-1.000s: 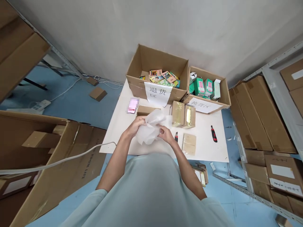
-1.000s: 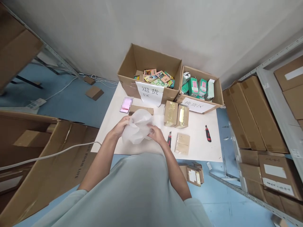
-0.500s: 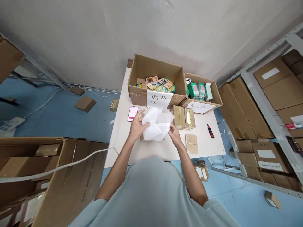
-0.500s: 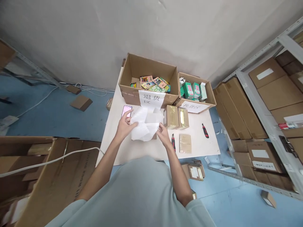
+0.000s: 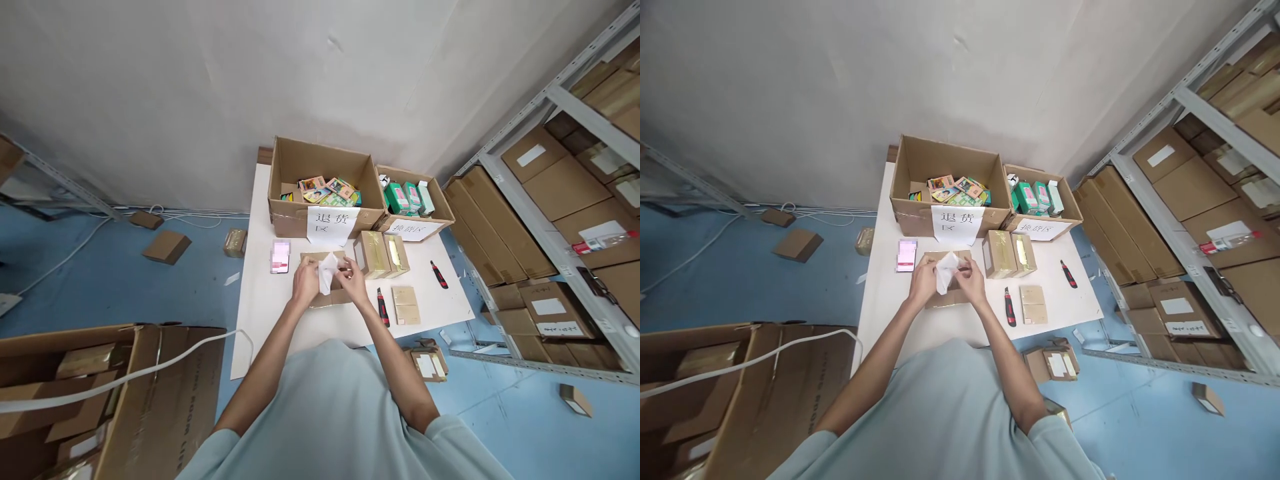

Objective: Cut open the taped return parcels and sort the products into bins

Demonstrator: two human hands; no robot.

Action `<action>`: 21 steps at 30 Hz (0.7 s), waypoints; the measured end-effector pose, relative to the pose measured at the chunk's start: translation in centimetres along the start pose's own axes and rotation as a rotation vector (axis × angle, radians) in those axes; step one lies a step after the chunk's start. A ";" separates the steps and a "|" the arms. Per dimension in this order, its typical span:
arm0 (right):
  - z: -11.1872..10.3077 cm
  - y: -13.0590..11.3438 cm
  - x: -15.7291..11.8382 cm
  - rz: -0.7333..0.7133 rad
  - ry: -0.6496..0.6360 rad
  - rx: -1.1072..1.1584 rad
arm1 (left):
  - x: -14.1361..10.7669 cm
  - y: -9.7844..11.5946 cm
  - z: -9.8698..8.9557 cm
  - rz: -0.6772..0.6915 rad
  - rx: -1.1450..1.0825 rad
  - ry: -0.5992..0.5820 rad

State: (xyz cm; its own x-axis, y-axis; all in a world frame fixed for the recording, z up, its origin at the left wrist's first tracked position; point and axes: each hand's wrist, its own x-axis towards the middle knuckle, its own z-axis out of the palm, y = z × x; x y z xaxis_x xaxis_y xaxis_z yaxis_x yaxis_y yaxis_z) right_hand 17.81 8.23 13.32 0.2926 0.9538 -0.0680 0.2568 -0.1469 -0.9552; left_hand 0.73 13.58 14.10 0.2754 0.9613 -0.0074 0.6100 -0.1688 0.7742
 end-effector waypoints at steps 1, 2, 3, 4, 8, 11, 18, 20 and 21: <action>0.3 0.4 -0.1 -0.022 -0.012 -0.029 | 0.6 -0.6 0.3 -0.023 0.045 -0.034; 0.6 0.8 -0.2 -0.052 -0.046 -0.066 | 1.1 -1.1 0.7 -0.052 0.083 -0.083; 0.9 1.3 -0.4 -0.090 -0.094 -0.113 | 1.5 -1.5 1.0 -0.082 0.113 -0.136; 1.2 1.7 -0.6 -0.129 -0.144 -0.172 | 1.7 -1.9 1.3 -0.113 0.134 -0.181; 2.2 3.2 -0.9 -0.197 -0.269 -0.537 | 1.5 -3.3 2.3 -0.179 0.140 -0.236; 2.8 3.9 -0.2 -0.158 -0.330 -0.727 | 0.6 -4.1 2.6 -0.188 0.118 -0.243; 4.7 5.0 2.8 -0.026 -0.491 -0.895 | -0.9 -3.4 2.9 -0.216 0.153 -0.196; 4.5 5.1 3.1 -0.027 -0.502 -0.883 | -1.1 -2.6 3.0 -0.216 0.144 -0.165; 4.2 5.2 3.1 -0.041 -0.500 -0.870 | -1.3 -2.1 3.1 -0.211 0.130 -0.143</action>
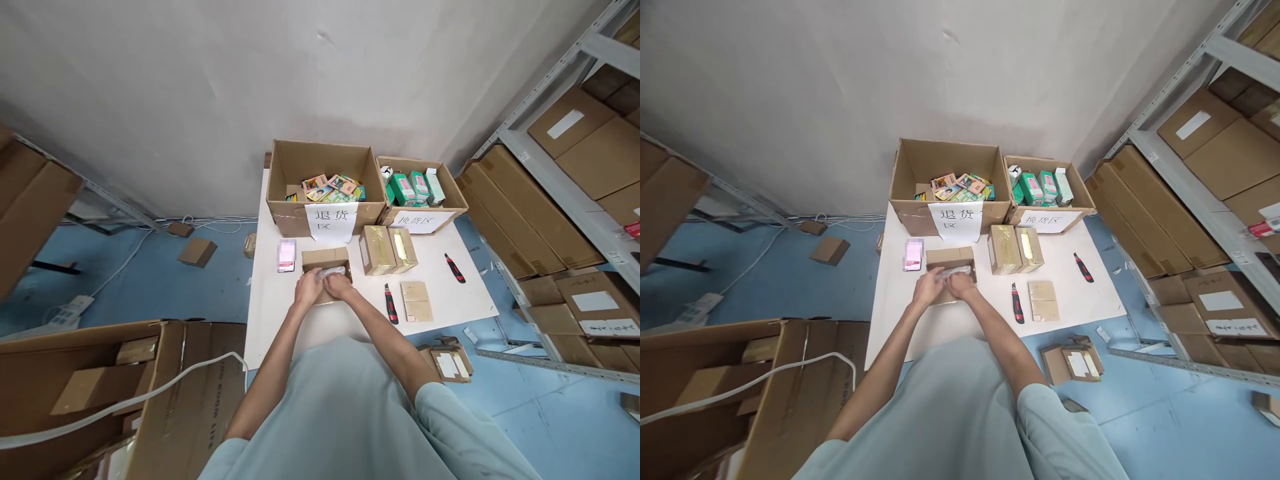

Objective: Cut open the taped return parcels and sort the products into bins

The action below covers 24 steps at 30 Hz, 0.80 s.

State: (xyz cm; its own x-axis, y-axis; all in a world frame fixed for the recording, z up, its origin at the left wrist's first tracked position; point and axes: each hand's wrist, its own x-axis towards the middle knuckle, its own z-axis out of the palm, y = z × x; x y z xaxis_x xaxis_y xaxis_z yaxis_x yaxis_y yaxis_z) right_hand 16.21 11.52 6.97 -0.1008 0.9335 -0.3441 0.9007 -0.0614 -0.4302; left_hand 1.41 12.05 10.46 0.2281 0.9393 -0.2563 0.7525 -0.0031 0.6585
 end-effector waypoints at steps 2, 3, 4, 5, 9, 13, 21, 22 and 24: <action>-0.6 1.2 -1.0 -0.038 0.039 0.025 | -0.4 1.0 0.6 0.012 -0.052 0.047; -0.9 2.2 -1.8 -0.065 0.085 0.050 | -0.5 1.6 1.1 0.016 -0.082 0.068; -1.3 3.4 -2.8 -0.093 0.149 0.085 | -0.6 2.2 1.9 0.021 -0.114 0.083; -1.6 5.1 -4.0 -0.114 0.230 0.127 | -0.6 2.9 2.9 0.027 -0.149 0.093; -1.8 14.2 -9.7 0.012 0.466 0.265 | -0.7 6.7 9.2 0.049 -0.314 0.048; -0.6 24.3 -15.3 0.492 0.374 0.309 | -0.8 11.1 17.4 -0.044 -0.479 -0.207; 2.0 36.2 -20.8 0.871 0.310 0.414 | -1.6 16.5 31.2 -0.448 -0.585 -0.566; 2.1 37.1 -20.9 0.883 0.303 0.441 | -1.8 16.8 32.2 -0.473 -0.599 -0.586; 2.1 38.7 -20.7 0.896 0.288 0.504 | -2.3 17.1 33.6 -0.511 -0.644 -0.620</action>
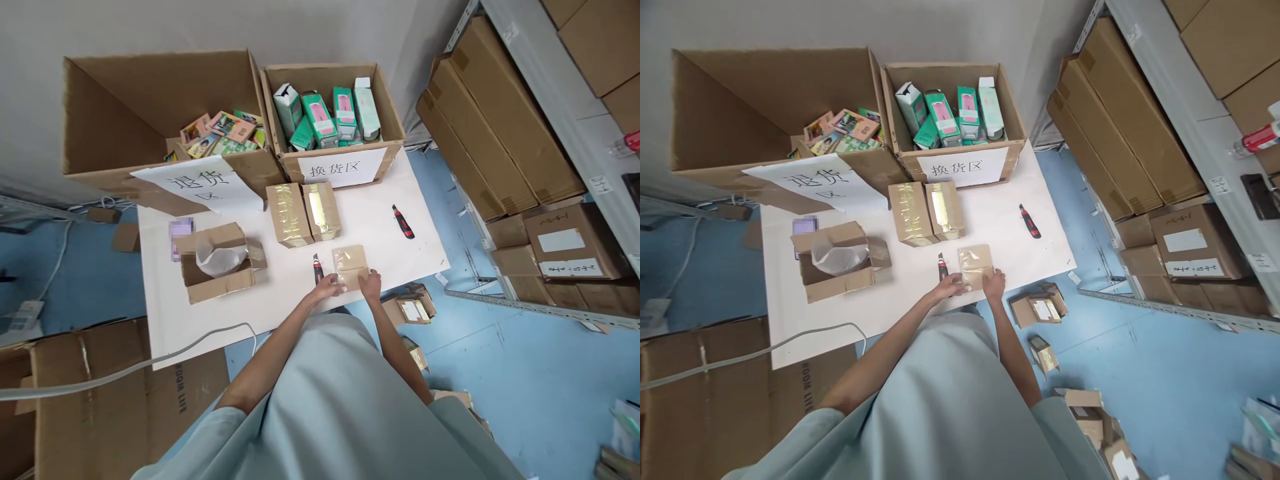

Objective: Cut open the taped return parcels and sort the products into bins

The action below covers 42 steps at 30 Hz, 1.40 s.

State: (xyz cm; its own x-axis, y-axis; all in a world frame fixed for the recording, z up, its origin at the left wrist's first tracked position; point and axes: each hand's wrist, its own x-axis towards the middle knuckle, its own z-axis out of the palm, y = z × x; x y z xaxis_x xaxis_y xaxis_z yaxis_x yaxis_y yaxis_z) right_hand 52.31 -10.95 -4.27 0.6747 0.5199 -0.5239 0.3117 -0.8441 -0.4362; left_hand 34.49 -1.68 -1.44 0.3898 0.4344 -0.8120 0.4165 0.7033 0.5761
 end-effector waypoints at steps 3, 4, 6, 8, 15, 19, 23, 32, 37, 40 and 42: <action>-0.9 0.5 2.0 0.016 -0.077 0.090 | 0.0 -0.4 0.7 -0.019 -0.095 -0.020; -1.2 0.5 2.4 0.008 -0.110 0.125 | -0.1 -0.5 0.7 -0.021 -0.129 -0.017; -1.8 0.2 2.9 -0.034 -0.169 0.208 | -0.4 -0.5 0.5 -0.023 -0.196 -0.009; -2.3 -0.4 2.7 -0.095 -0.208 0.309 | -0.7 -0.5 0.3 -0.024 -0.257 0.001; -5.3 -3.5 -0.6 -0.287 -0.270 0.630 | -2.1 -0.3 -0.9 0.038 -0.391 0.080; -9.4 -5.5 -2.4 -0.348 -0.396 0.871 | -4.1 1.8 -2.3 0.242 -0.460 0.061; -12.6 -8.0 -4.1 -0.447 -0.493 0.975 | -7.4 5.5 -3.3 0.498 -0.531 -0.120; -13.1 -11.8 -6.0 -0.534 -0.441 0.927 | -12.8 10.5 -4.0 0.602 -0.404 0.032; -12.5 -12.6 -7.2 -0.580 -0.128 0.842 | -13.6 11.5 -2.4 0.734 -0.230 0.292; -11.6 -13.3 -8.9 -0.666 -0.276 0.864 | -13.9 11.1 0.1 0.817 -0.081 0.418; -10.8 -13.5 -9.9 -0.703 -0.302 0.882 | -14.2 10.4 2.0 0.870 0.034 0.451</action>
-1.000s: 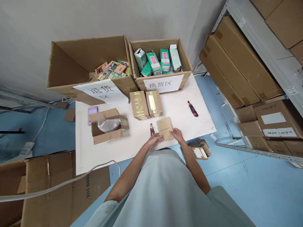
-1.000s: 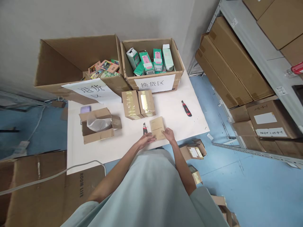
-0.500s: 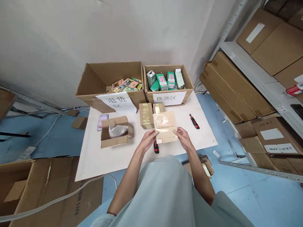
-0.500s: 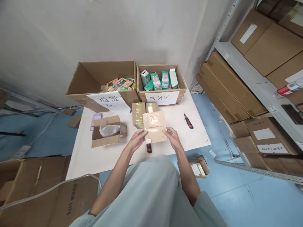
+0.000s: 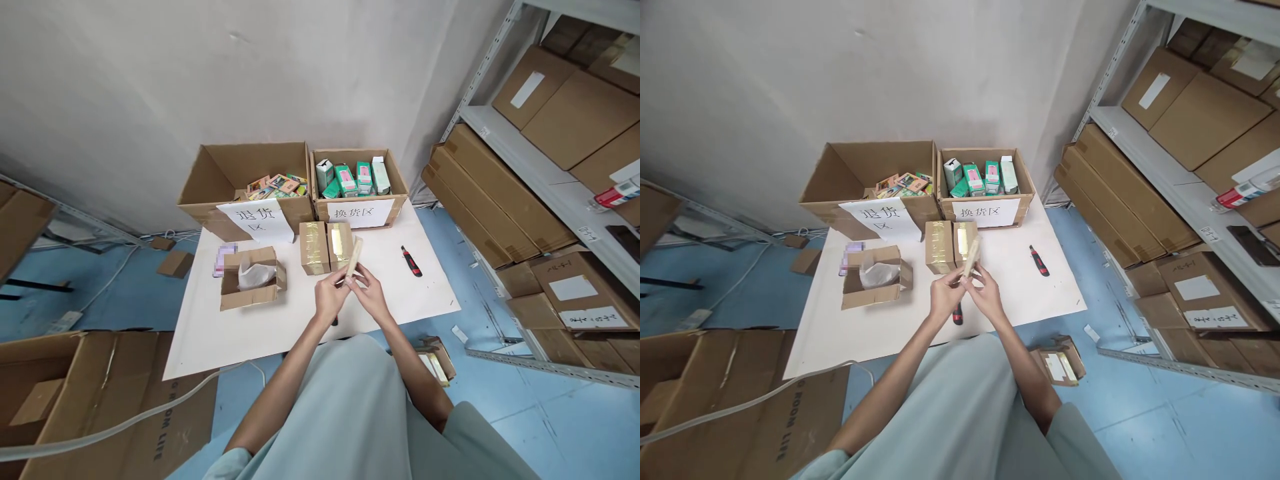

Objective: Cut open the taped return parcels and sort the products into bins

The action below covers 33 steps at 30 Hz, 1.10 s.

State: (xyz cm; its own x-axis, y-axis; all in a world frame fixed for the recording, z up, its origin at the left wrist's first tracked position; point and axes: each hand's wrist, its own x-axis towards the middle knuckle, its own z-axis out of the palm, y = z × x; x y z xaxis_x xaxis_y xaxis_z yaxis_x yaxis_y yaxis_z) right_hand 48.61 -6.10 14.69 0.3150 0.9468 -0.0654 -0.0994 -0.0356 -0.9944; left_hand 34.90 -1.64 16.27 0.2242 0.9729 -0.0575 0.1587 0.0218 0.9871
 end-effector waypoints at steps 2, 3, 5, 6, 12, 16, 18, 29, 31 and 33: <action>0.7 0.6 -0.5 -0.011 0.074 -0.010 | -1.2 0.1 1.2 0.039 0.095 -0.035; 0.9 1.0 -0.6 0.000 0.130 -0.016 | -1.7 0.1 1.5 0.037 0.131 -0.061; 0.7 1.8 -0.7 0.046 0.215 -0.006 | -2.1 -0.1 1.7 0.012 0.169 -0.119; 0.5 2.1 -0.7 0.073 0.227 0.011 | -2.0 -0.2 1.5 0.004 0.169 -0.129; -1.5 0.7 -0.7 0.129 0.096 0.189 | 0.1 -0.9 -3.3 0.010 0.043 0.098; -2.5 -2.0 -0.7 0.111 0.042 0.261 | 1.1 -0.3 -6.3 -0.146 -0.173 -0.097; -2.7 -2.9 -0.7 0.091 0.019 0.251 | 1.0 0.2 -6.7 -0.194 -0.264 -0.226; -3.5 -3.9 -0.6 -0.029 0.045 0.015 | 1.0 1.2 -5.2 -0.197 -0.227 -0.249; -3.9 -4.8 -0.5 -0.168 0.146 -0.220 | 1.6 0.9 -5.5 -0.138 -0.138 -0.209; -4.2 -5.8 -0.5 -0.323 0.145 -0.460 | 2.2 0.8 -5.7 -0.053 0.020 -0.207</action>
State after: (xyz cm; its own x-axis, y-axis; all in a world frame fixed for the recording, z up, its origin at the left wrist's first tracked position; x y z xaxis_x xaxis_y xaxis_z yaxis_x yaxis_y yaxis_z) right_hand 52.99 -7.72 20.16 0.3905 0.8804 0.2690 0.4335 0.0820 -0.8974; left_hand 30.01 1.87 17.75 0.4077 0.9022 -0.1409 0.1944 0.0650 0.9788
